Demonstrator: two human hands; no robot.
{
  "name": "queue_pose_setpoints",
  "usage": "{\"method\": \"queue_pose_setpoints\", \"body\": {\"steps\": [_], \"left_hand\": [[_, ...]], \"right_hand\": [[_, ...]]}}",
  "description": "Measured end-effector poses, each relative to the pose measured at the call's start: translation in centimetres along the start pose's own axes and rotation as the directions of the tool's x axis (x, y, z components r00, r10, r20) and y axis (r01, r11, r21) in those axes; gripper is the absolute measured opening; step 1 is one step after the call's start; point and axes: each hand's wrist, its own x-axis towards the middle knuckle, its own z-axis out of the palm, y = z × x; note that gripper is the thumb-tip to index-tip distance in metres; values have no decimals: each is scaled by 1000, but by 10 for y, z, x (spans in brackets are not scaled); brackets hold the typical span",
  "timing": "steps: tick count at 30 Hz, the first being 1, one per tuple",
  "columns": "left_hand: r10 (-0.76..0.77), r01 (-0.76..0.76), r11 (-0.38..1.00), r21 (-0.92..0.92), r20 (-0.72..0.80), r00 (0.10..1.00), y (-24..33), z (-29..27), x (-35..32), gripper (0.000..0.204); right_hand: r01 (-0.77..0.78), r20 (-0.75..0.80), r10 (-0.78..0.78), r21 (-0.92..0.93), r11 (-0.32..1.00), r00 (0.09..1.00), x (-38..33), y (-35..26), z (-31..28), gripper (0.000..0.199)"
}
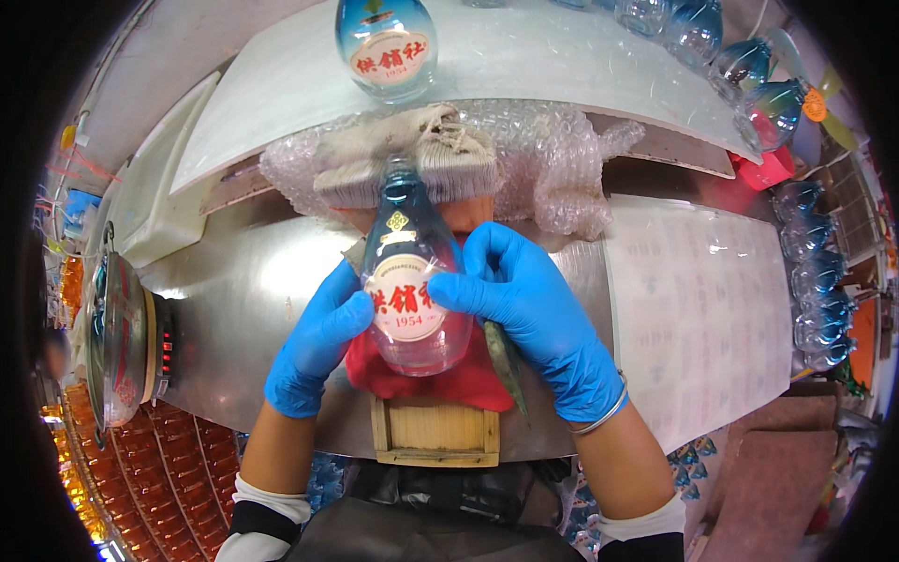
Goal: The person repeatedly picks up blue glass bottles, applies a red and white label to the front, and wipes the surface with a green cloth. The person then places the labeled bottles on the floor and retrieves new bottles from a metal pot filled with water.
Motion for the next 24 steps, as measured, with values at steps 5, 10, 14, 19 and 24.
{"method": "queue_pose_setpoints", "body": {"steps": [5,10,14,19,24], "left_hand": [[-28,30,998,-49,35,999,-7,-8,4,84],[-9,19,995,-93,108,994,-16,-20,9,82],[-66,66,998,6,45,997,-27,-20,11,77],[-22,27,997,-73,73,997,-20,-11,6,76],[2,-2,1000,4,47,999,-26,-13,3,74]], "right_hand": [[-58,35,54,134,989,998,4,10,-10,25],[-77,51,68,212,974,996,5,9,-10,24],[-5,-1,5,44,999,1000,3,8,-2,28],[-11,-3,12,66,998,1000,3,7,-1,31],[4,22,-7,121,993,1000,5,19,-8,26]]}}
